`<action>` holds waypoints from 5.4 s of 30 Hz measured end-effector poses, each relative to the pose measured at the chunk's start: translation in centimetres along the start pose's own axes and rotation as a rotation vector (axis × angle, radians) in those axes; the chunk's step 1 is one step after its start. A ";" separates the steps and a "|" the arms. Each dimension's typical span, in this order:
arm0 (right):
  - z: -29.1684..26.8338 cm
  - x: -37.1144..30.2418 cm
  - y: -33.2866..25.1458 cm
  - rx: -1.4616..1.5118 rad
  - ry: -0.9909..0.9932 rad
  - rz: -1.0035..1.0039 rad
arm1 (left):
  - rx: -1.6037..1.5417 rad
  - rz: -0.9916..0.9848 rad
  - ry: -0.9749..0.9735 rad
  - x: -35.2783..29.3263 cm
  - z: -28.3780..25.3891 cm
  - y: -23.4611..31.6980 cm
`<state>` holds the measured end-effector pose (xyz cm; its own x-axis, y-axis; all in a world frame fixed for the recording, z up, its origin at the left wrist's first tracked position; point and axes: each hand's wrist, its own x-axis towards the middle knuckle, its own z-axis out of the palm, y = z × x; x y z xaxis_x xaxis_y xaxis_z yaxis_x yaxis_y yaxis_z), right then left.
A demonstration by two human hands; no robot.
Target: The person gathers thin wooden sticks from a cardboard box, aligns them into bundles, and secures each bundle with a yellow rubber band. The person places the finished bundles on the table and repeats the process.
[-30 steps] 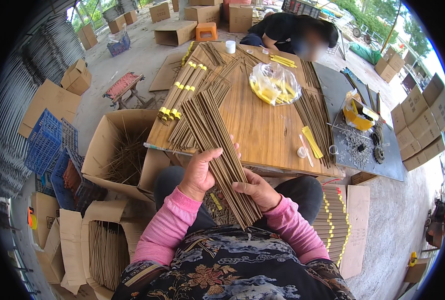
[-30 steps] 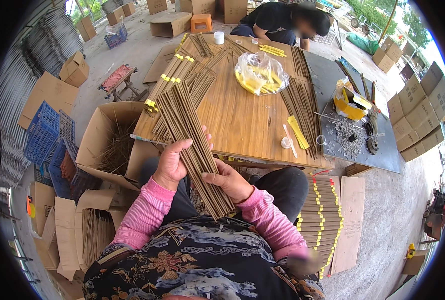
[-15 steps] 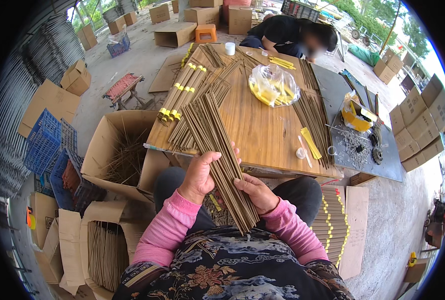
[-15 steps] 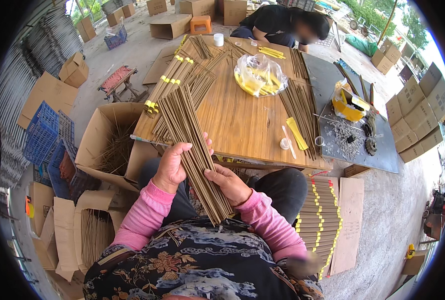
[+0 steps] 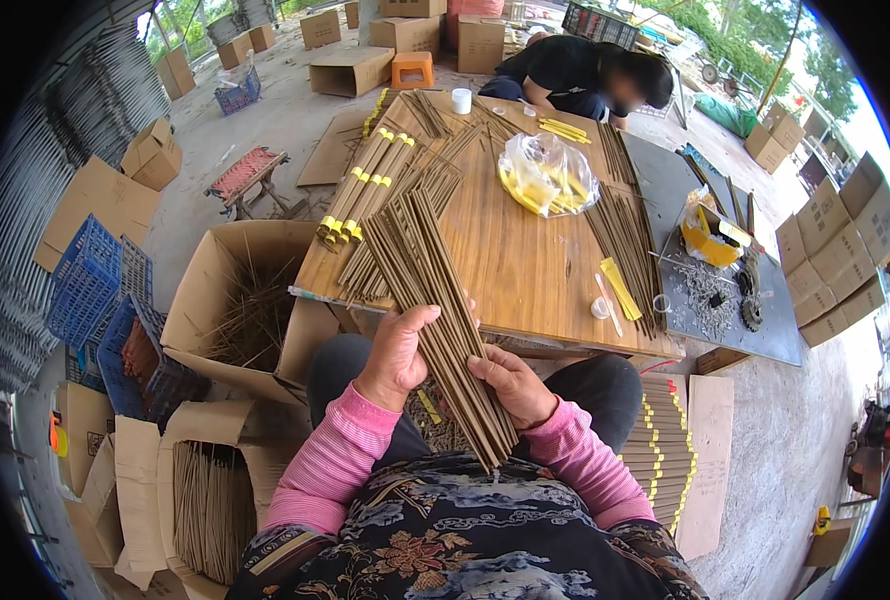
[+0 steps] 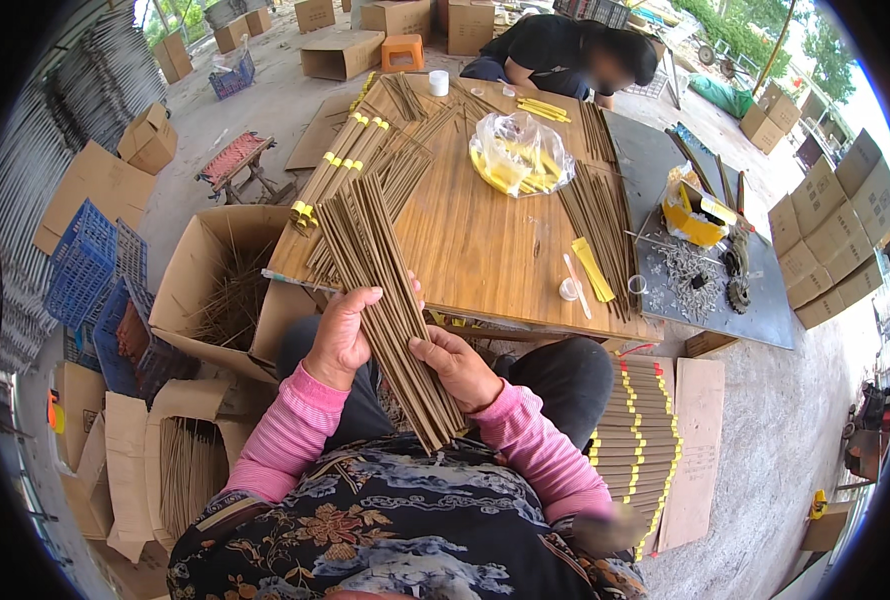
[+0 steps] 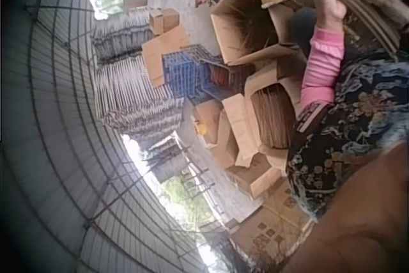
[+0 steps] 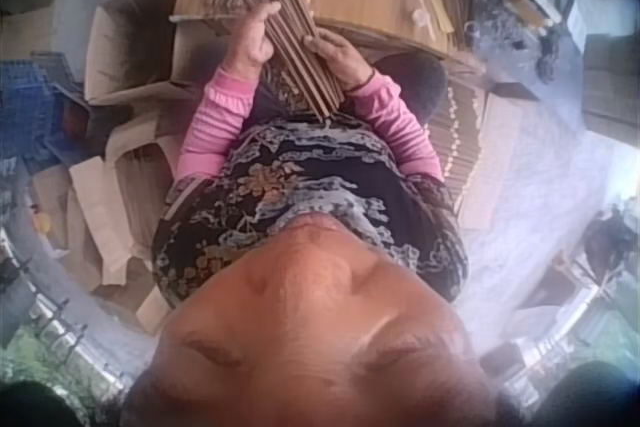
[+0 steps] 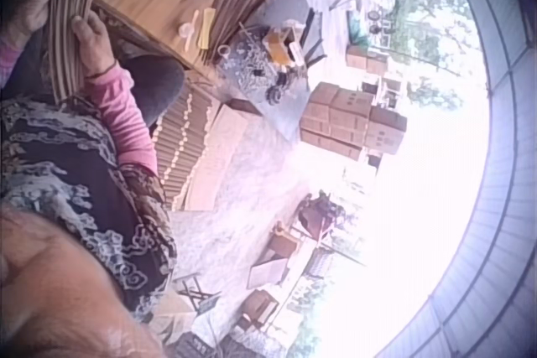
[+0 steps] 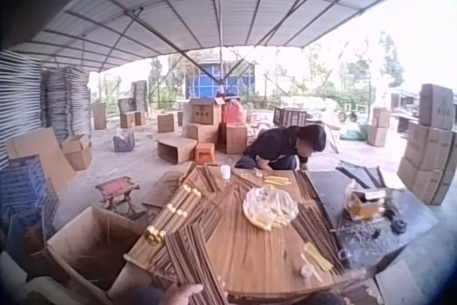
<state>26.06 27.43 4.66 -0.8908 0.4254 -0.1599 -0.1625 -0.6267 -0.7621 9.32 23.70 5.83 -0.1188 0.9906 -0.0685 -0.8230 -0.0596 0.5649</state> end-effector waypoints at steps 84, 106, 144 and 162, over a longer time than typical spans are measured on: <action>0.8 1.4 1.0 -0.599 0.274 -0.418 | -0.030 -0.072 0.100 -0.2 -1.5 0.1; 2.5 5.9 -4.3 -0.563 0.309 -0.223 | 0.018 -0.016 0.128 -0.3 -1.7 0.7; 0.3 8.7 -7.3 -0.855 0.029 -0.609 | 0.475 0.480 -0.193 6.9 6.4 5.5; -10.7 13.3 -6.6 -0.954 0.355 -0.857 | 0.966 0.439 -0.316 14.2 7.4 1.1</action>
<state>19.88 44.22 0.83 -0.4751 0.6906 0.5452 -0.1237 0.5611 -0.8185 10.84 38.62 11.60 -0.0333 0.9019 0.4307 0.0521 -0.4288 0.9019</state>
